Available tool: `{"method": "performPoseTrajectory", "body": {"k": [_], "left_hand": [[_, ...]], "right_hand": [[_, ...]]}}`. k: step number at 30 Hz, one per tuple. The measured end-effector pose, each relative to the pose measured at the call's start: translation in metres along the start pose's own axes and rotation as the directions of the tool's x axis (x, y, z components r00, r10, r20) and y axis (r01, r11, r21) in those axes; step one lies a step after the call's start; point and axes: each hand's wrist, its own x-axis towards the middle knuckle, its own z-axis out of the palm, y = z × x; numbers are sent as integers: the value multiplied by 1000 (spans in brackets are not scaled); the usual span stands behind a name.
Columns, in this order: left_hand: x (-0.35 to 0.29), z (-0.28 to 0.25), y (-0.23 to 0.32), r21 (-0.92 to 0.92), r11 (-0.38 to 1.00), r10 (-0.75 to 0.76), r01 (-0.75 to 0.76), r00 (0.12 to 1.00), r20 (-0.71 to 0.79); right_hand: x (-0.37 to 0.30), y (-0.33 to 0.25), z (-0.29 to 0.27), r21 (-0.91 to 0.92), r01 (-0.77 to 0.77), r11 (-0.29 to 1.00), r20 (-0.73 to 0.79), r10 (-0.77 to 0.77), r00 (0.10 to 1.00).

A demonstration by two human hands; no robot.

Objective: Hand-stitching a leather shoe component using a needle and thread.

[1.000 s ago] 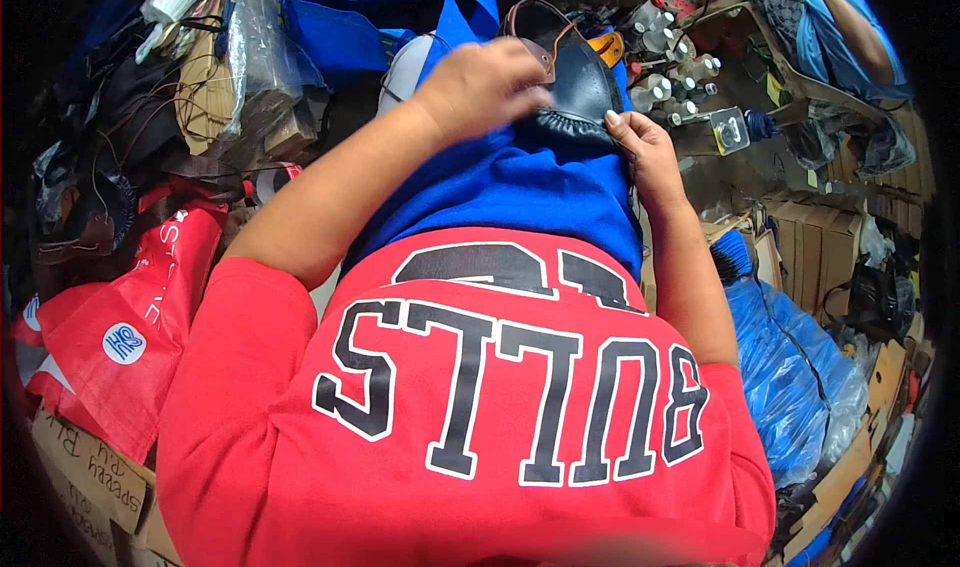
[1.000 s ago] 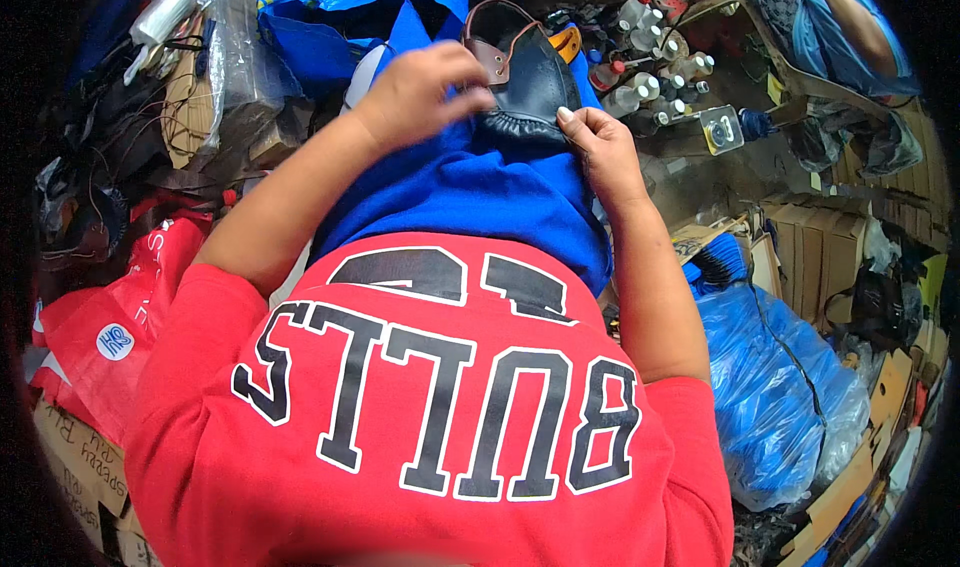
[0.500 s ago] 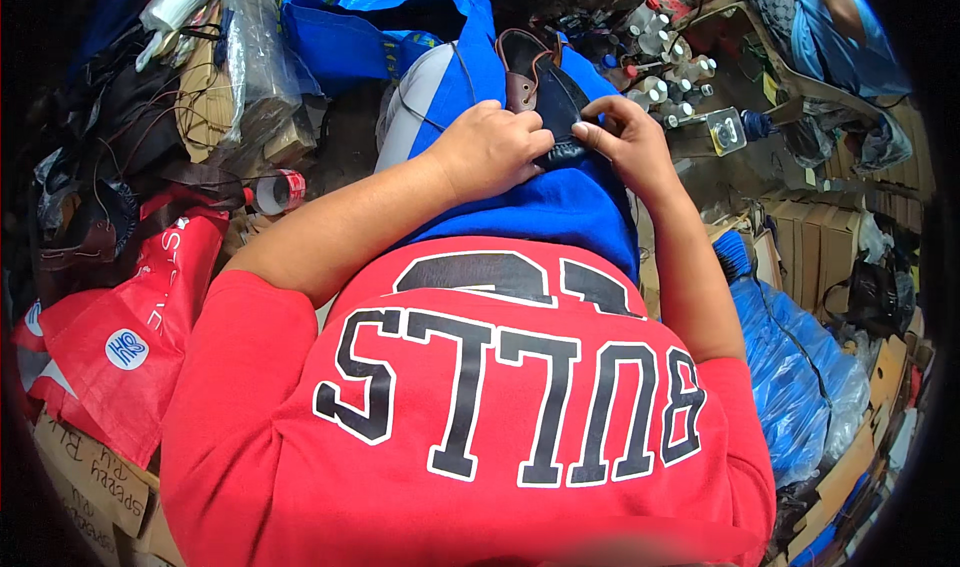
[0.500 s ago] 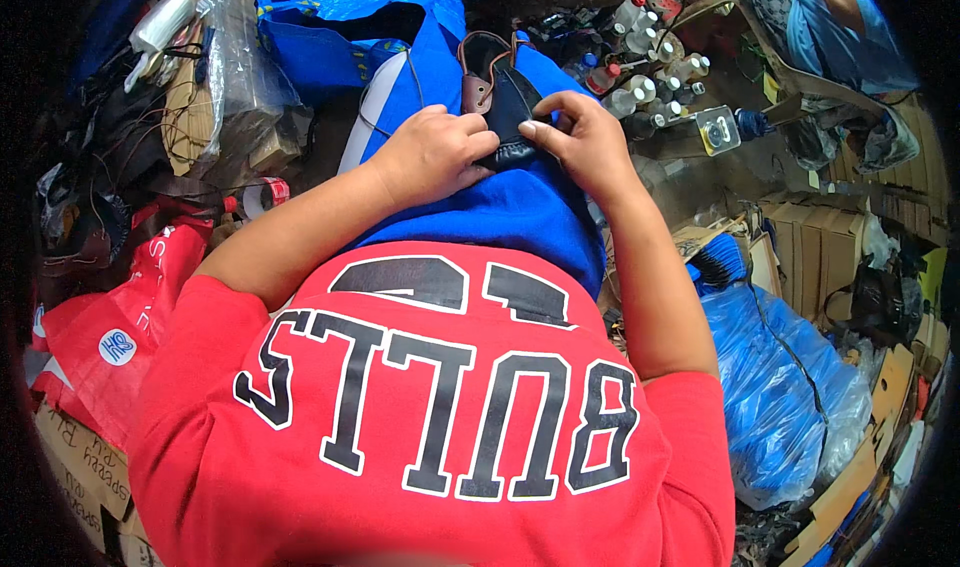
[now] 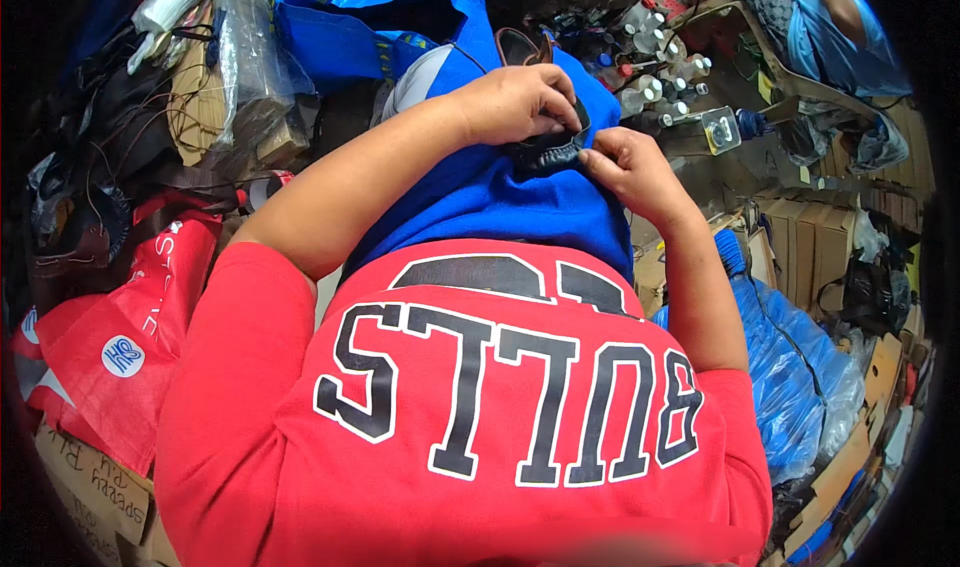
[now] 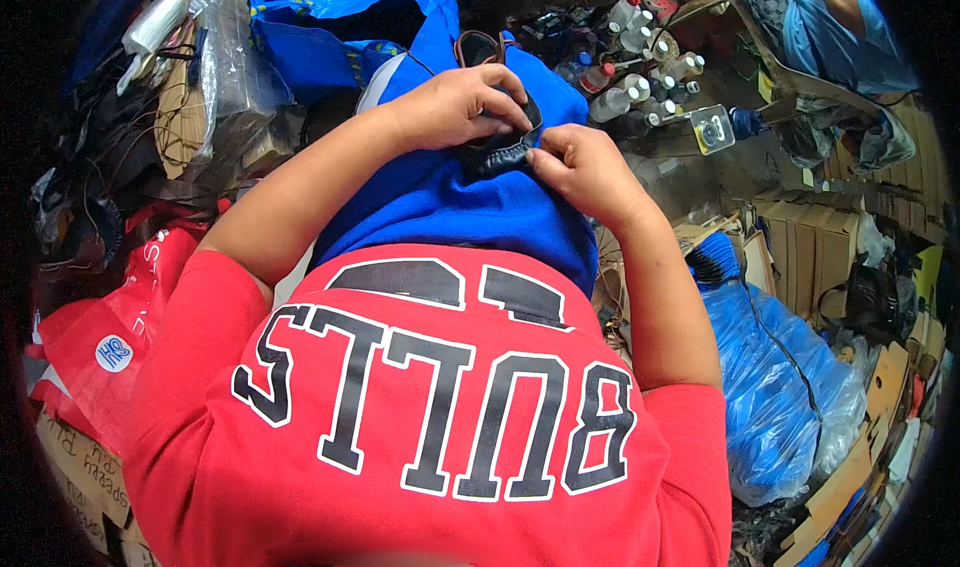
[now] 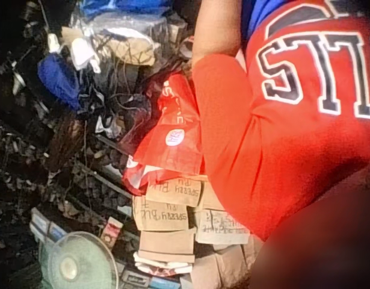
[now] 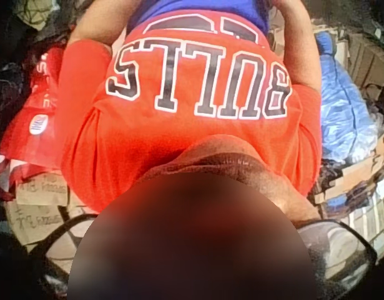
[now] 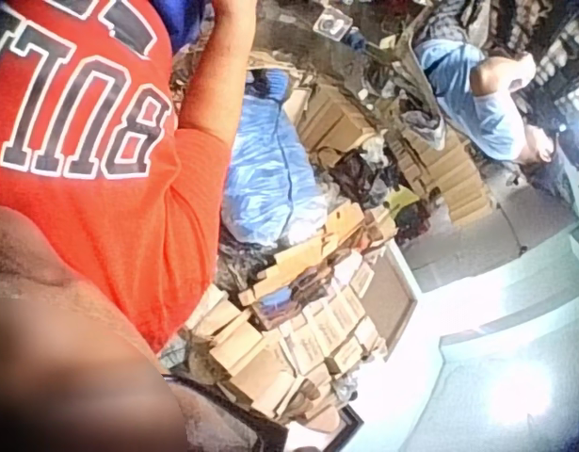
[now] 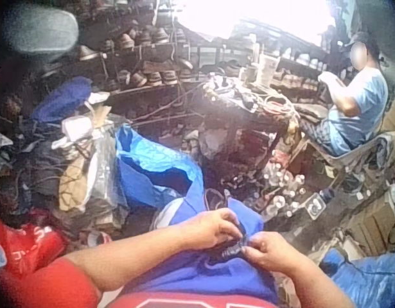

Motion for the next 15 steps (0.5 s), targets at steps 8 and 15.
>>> {"method": "performPoseTrajectory", "body": {"k": [8,15], "left_hand": [[8,6,-24,-94,993,-56,70,988,147],[15,-2,-31,-159,977,-109,143,972,210]], "right_hand": [[-31,-5,-13,-15,69,997,-24,-69,997],[-43,-9,-32,197,22,980,-166,12,986]]}}
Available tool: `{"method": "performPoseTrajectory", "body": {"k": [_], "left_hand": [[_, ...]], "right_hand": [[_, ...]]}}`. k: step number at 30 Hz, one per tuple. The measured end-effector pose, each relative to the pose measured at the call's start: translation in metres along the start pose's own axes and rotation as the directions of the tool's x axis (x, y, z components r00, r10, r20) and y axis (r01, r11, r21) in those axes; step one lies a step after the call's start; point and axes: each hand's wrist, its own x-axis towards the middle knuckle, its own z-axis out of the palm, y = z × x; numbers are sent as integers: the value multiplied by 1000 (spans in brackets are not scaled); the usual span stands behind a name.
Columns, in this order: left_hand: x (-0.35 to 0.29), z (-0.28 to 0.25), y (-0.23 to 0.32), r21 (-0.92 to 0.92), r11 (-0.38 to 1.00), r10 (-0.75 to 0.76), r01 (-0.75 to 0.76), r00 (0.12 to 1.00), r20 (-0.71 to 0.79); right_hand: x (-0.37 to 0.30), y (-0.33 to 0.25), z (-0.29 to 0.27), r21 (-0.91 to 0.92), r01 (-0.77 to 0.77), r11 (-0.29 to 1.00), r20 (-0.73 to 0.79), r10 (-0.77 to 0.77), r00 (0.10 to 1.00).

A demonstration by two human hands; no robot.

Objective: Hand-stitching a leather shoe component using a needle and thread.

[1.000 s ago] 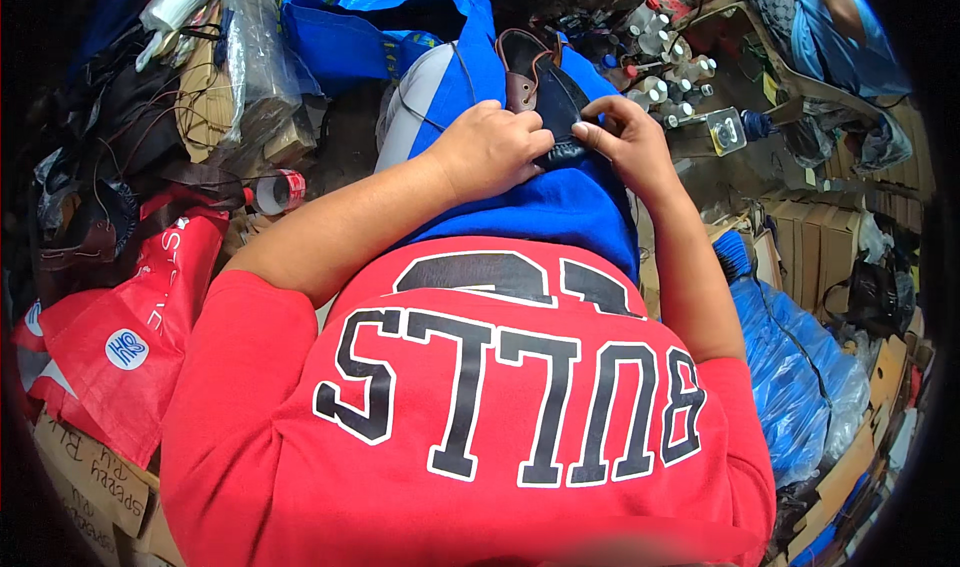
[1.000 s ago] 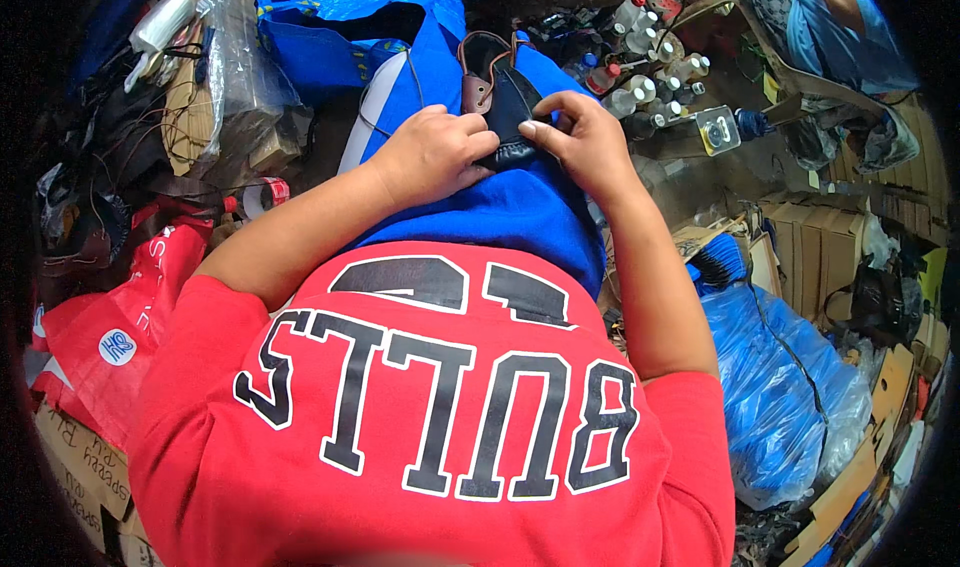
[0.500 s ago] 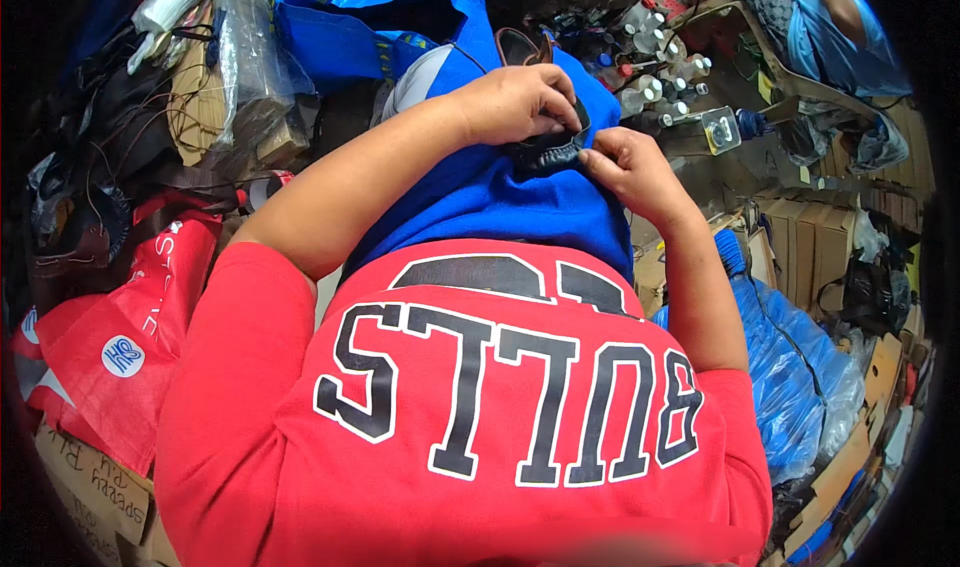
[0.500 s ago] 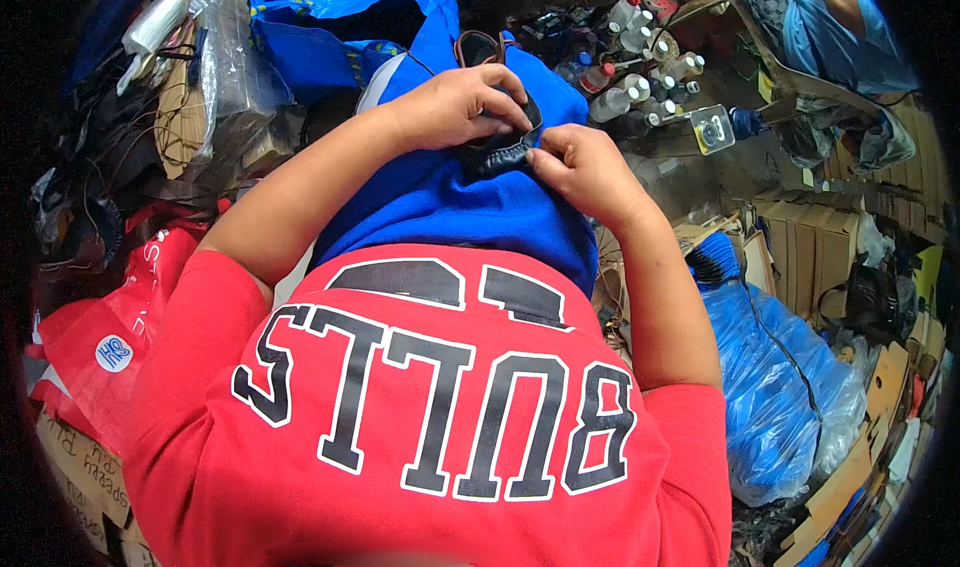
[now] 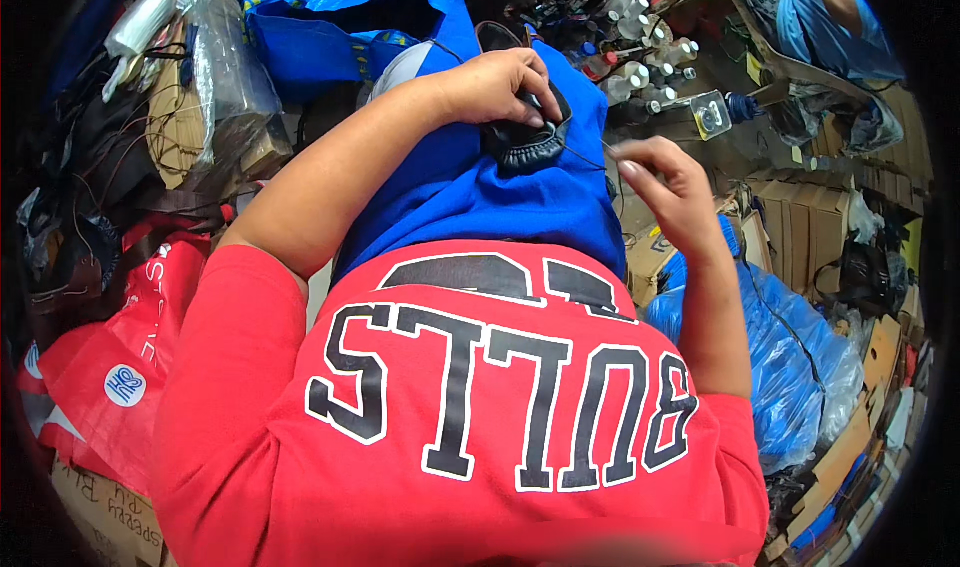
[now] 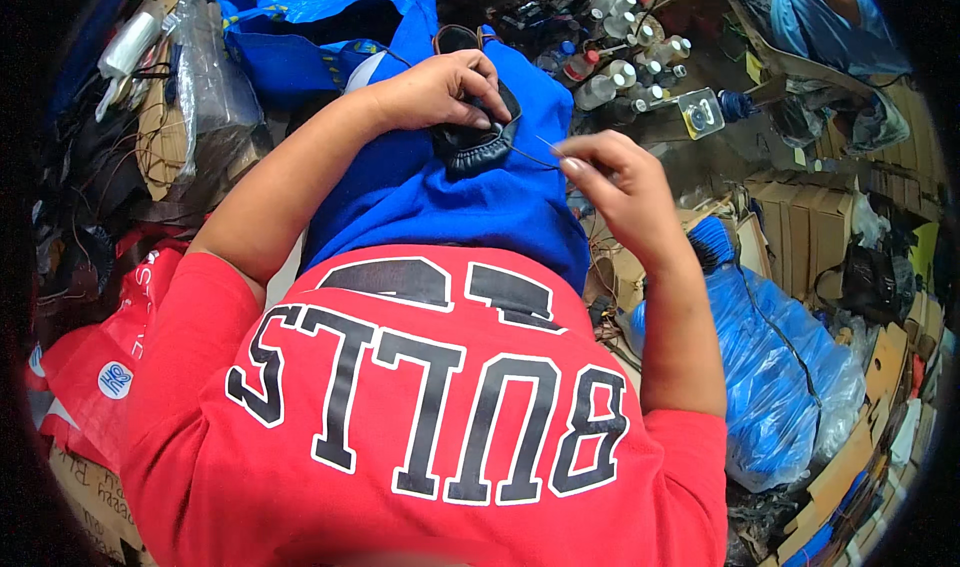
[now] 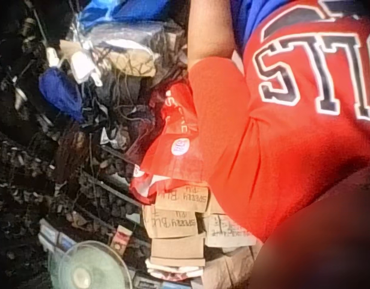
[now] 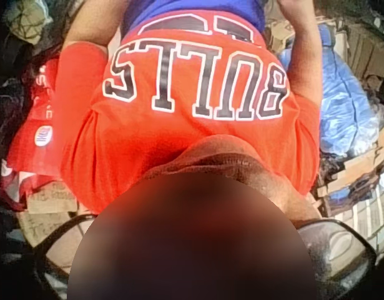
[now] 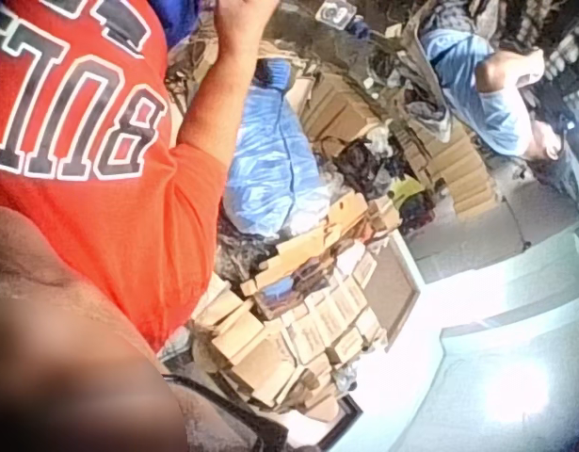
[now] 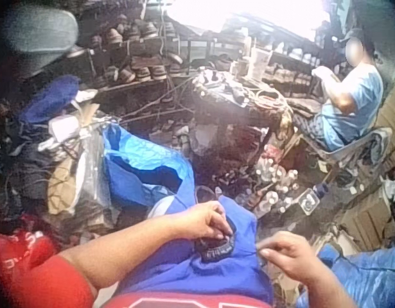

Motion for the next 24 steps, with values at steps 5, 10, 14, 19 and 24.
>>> {"method": "performPoseTrajectory", "body": {"k": [5,10,14,19,24], "left_hand": [[-3,-1,-2,34,999,2,-1,1000,-26],[-5,-2,-3,57,998,12,-10,999,-33],[-4,-2,-2,49,999,-7,8,1000,-22],[-5,-2,-2,85,996,-16,18,1000,-24],[-6,-2,0,82,997,0,1,1000,-12]], "right_hand": [[28,13,25,-157,46,987,17,-44,999],[37,6,26,-297,15,955,48,-1,999],[37,1,33,-389,14,921,31,-2,1000],[32,-2,42,-286,10,958,-98,-40,994],[37,-7,36,-422,88,902,-2,-98,995]]}}
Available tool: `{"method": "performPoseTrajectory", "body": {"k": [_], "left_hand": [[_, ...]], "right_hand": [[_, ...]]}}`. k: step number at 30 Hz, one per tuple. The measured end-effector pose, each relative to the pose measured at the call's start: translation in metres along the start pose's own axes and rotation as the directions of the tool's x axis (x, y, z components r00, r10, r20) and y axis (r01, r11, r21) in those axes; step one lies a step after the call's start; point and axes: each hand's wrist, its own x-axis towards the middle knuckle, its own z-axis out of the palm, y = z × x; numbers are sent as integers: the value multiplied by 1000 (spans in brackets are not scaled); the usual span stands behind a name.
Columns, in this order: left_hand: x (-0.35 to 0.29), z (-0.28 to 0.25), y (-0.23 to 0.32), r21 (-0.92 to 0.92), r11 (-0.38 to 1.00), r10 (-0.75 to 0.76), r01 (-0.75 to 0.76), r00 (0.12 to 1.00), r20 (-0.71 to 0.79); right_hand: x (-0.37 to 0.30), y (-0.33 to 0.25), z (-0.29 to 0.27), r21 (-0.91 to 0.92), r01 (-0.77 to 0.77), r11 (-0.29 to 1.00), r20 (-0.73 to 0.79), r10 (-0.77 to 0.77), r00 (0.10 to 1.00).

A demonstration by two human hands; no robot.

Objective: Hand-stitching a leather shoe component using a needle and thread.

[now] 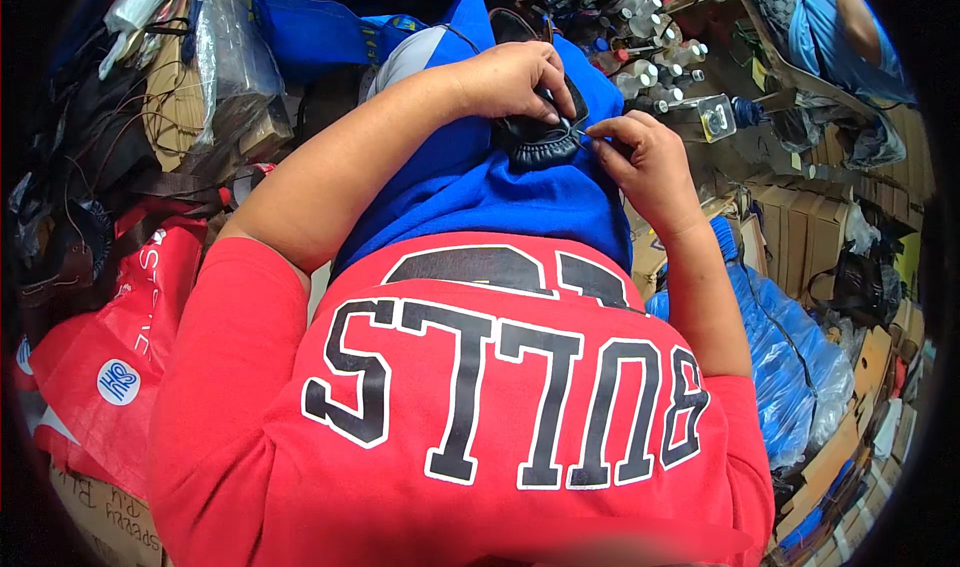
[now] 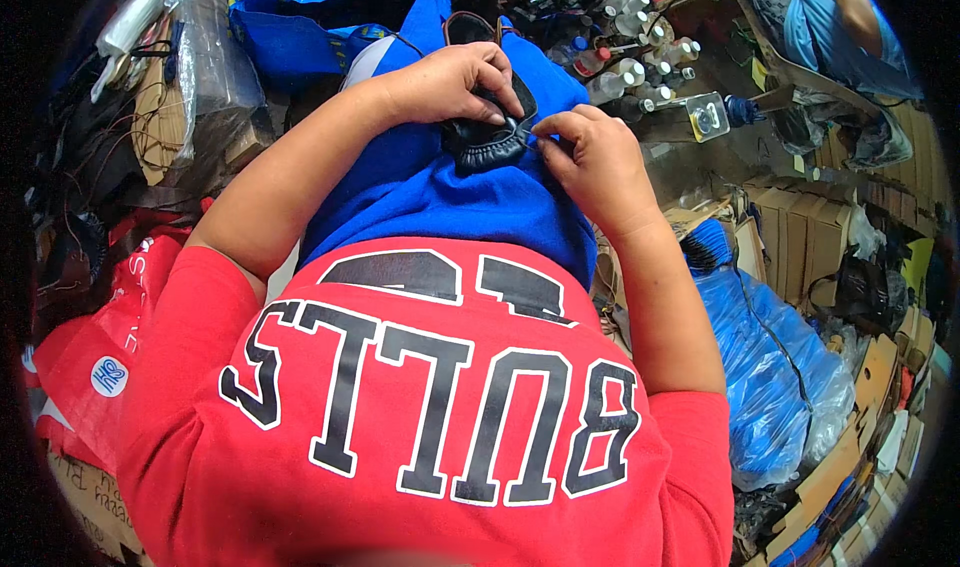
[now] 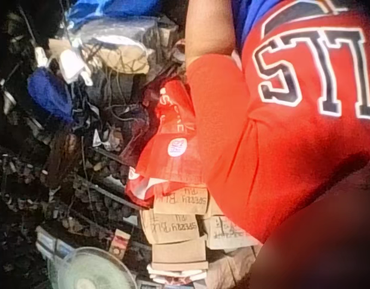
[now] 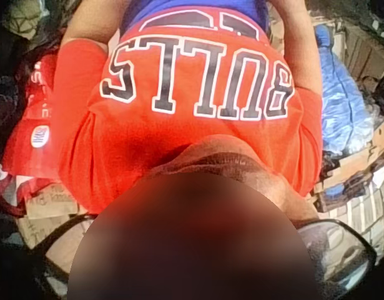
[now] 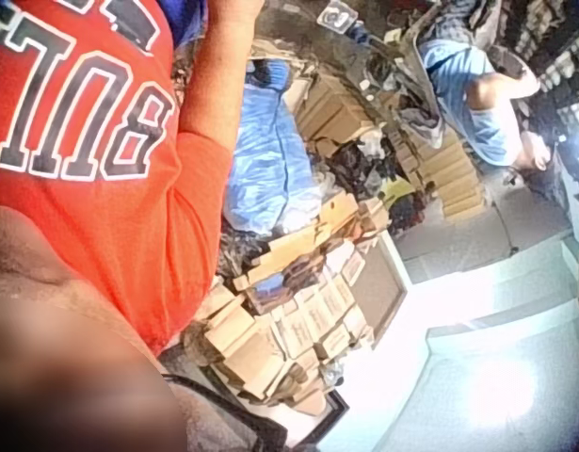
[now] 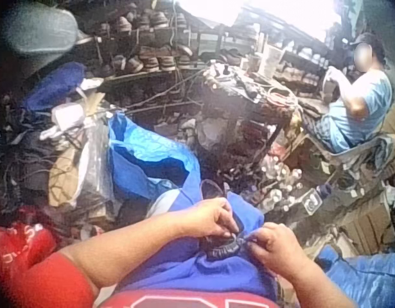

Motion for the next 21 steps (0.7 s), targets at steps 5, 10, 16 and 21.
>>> {"method": "performPoseTrajectory", "body": {"k": [5,10,16,21], "left_hand": [[-3,-1,5,5,1000,9,-9,1000,-18],[-6,0,9,24,999,25,-24,999,-36],[-6,2,9,16,1000,21,-20,999,-44],[-1,1,6,14,1000,13,-12,999,-45]], "right_hand": [[8,-5,-10,7,46,999,93,-46,995],[4,-14,-10,-127,49,991,69,-40,997],[0,-16,-4,-134,19,991,7,-18,1000],[3,-16,-5,-132,35,991,-2,-36,999]]}}
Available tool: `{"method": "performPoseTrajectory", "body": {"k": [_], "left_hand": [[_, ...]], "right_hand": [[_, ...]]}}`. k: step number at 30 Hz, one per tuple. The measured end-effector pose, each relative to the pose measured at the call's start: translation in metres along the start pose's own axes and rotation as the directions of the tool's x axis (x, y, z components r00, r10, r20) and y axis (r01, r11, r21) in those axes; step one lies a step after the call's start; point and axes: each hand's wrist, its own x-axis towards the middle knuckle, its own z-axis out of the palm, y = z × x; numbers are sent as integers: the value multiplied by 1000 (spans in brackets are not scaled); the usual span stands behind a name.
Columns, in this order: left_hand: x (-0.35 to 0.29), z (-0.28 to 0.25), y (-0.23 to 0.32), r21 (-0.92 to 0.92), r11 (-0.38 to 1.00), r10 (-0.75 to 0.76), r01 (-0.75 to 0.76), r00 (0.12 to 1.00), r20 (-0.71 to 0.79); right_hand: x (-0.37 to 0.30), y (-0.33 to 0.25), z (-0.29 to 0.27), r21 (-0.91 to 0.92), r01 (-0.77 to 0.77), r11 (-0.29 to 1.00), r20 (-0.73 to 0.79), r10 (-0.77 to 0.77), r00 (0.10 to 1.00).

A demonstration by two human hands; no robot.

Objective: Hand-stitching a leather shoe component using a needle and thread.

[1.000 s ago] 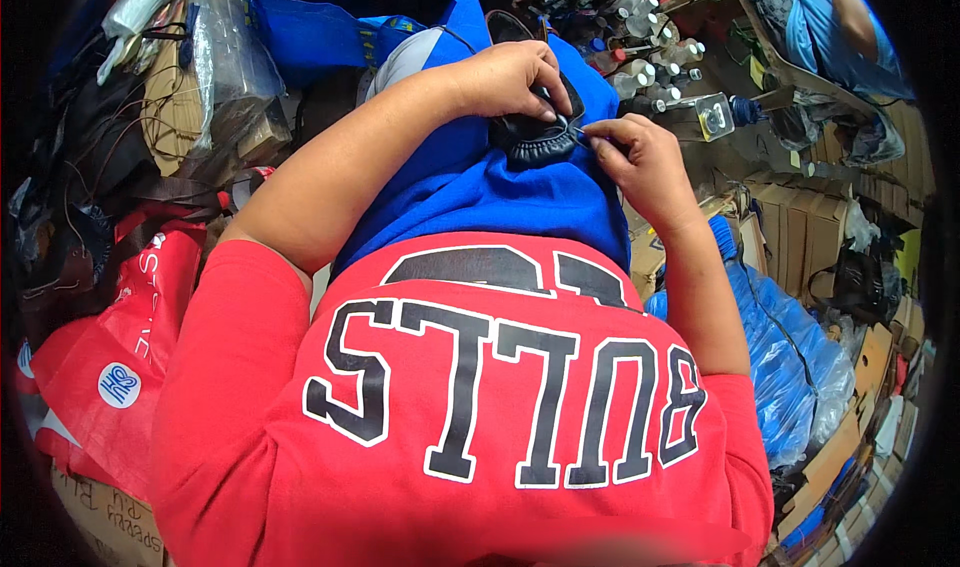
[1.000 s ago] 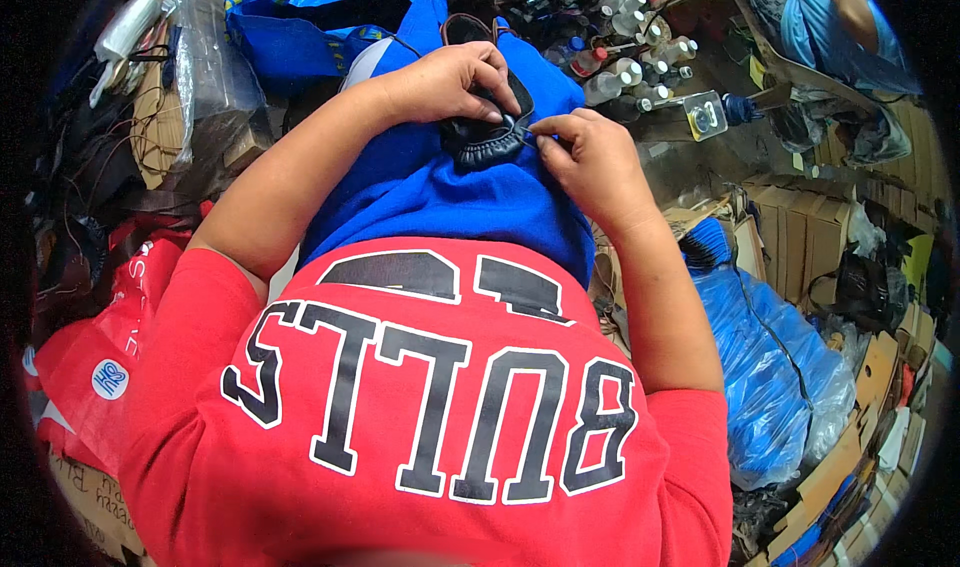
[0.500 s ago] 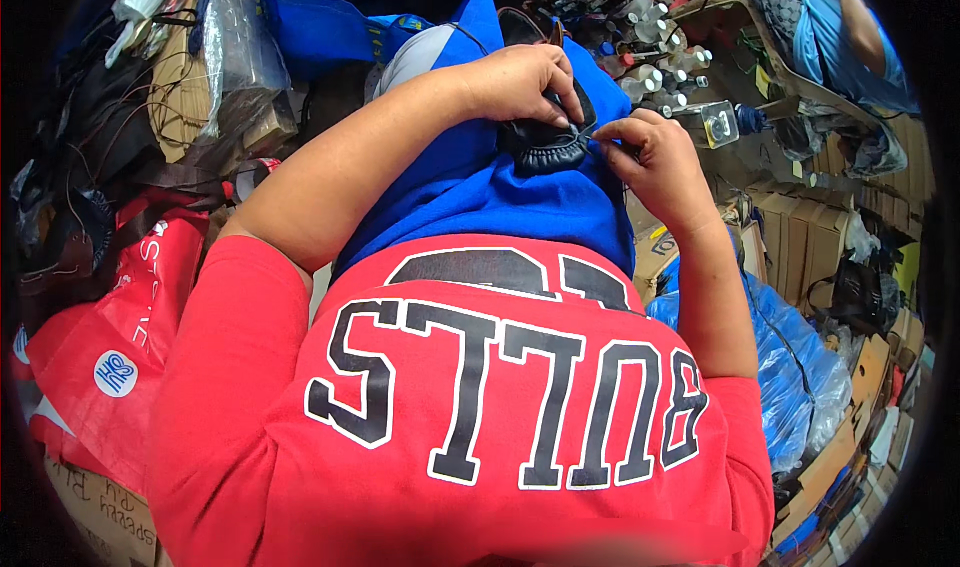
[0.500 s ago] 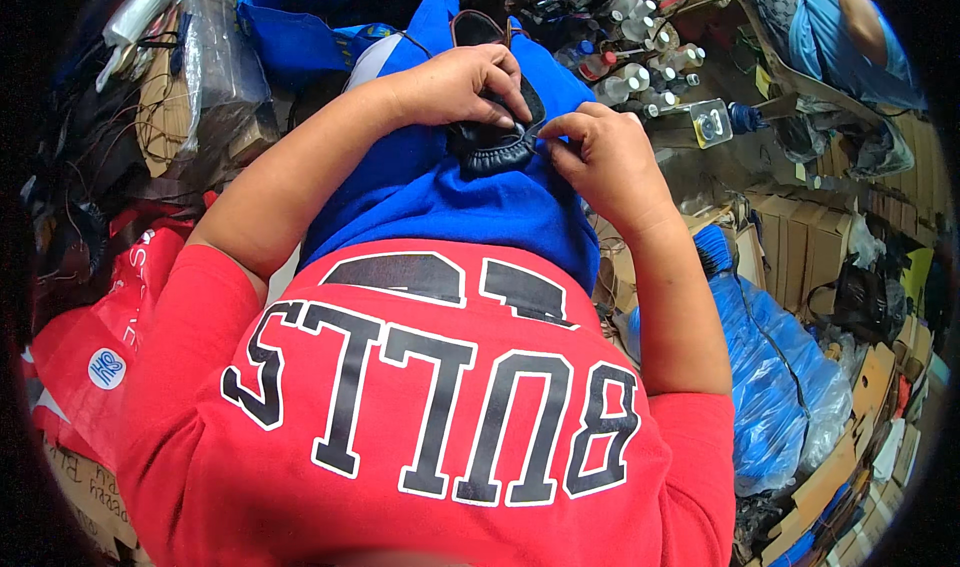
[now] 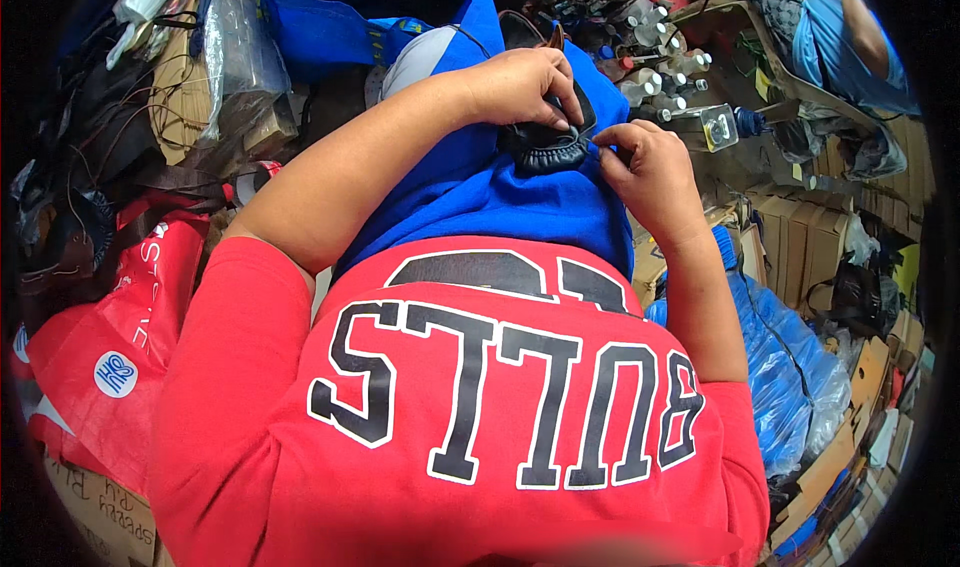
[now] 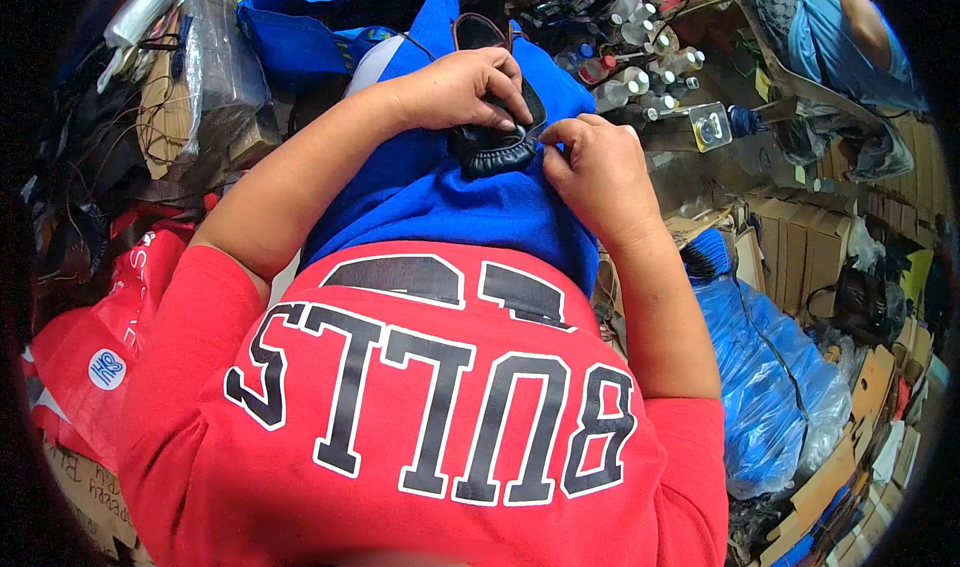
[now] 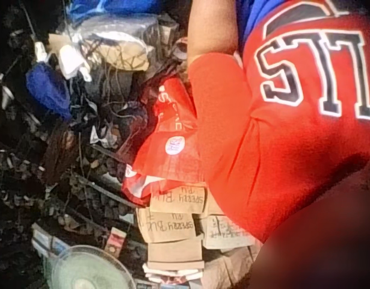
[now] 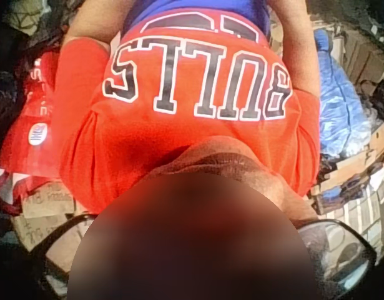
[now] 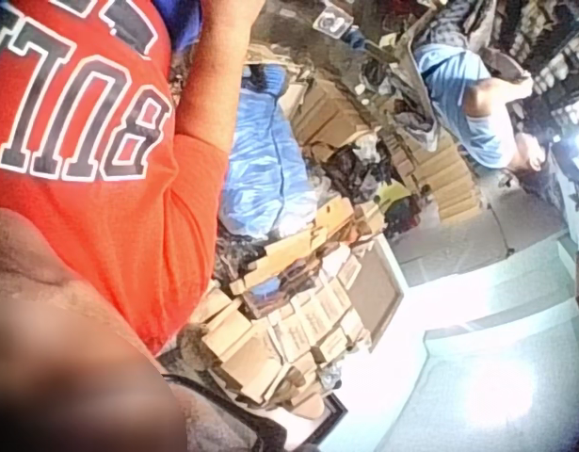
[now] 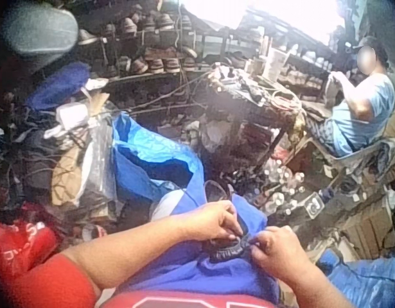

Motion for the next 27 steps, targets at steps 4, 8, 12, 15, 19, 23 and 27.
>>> {"method": "performPoseTrajectory", "body": {"k": [4,8,12,15,19,23,27], "left_hand": [[2,0,-2,1,1000,2,-2,1000,-4],[4,-3,-2,-6,1000,-18,18,1000,13],[8,-5,0,-19,1000,-18,19,998,60],[9,-5,-1,-30,999,-18,21,997,74],[13,-5,-3,-18,1000,-12,14,996,94],[20,-8,5,33,996,-91,86,982,167],[-6,-10,19,205,976,-52,76,991,-122]], "right_hand": [[4,3,1,27,-14,1000,15,14,1000],[8,18,7,110,-58,992,74,50,996],[9,45,15,380,-118,917,167,57,984],[10,61,23,491,-144,859,196,52,979],[13,66,34,648,-186,739,234,39,972],[13,55,39,512,-77,856,105,27,994],[3,46,29,415,14,909,30,-29,999]]}}
